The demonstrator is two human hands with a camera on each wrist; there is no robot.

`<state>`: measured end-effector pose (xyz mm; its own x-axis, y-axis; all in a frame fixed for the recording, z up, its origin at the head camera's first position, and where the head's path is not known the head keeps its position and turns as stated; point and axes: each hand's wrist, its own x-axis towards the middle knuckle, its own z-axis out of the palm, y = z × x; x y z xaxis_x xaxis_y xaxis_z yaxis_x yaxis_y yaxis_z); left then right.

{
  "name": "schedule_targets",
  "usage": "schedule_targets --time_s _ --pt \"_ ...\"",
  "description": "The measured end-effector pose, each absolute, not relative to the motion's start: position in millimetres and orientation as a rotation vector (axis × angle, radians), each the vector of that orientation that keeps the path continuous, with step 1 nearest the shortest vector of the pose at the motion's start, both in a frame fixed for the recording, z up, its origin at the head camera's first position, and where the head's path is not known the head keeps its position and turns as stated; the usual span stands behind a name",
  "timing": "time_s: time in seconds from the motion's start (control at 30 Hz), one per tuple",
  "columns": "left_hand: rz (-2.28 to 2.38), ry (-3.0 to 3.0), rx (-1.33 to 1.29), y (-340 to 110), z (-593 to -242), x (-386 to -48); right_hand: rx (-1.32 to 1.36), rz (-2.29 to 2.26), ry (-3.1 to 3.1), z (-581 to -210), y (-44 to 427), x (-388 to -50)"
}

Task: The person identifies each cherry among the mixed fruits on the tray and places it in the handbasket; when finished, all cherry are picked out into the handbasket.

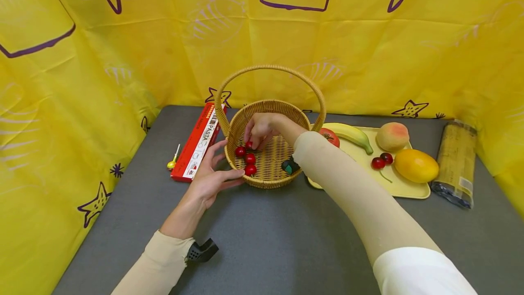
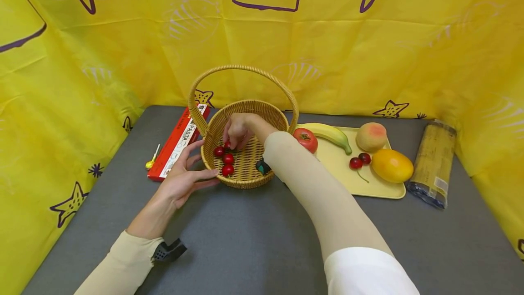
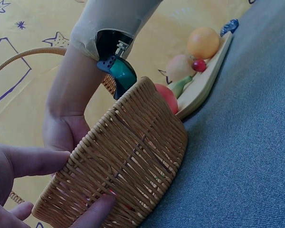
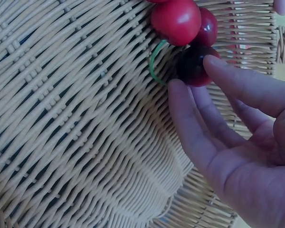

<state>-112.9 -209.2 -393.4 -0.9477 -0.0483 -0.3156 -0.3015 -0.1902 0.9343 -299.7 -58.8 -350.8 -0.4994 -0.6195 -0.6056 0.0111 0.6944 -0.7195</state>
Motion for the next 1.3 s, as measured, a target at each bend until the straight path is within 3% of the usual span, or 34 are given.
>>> schedule_targets --time_s 0.67,1.3 --pt "2.255 1.892 -0.424 -209.0 -392.7 -112.9 -0.538 -0.847 1.992 -344.3 -49.6 -303.1" --pt "2.24 1.885 -0.418 -209.7 -390.8 -112.4 -0.662 -1.016 1.96 -314.2 -20.4 -288.5"
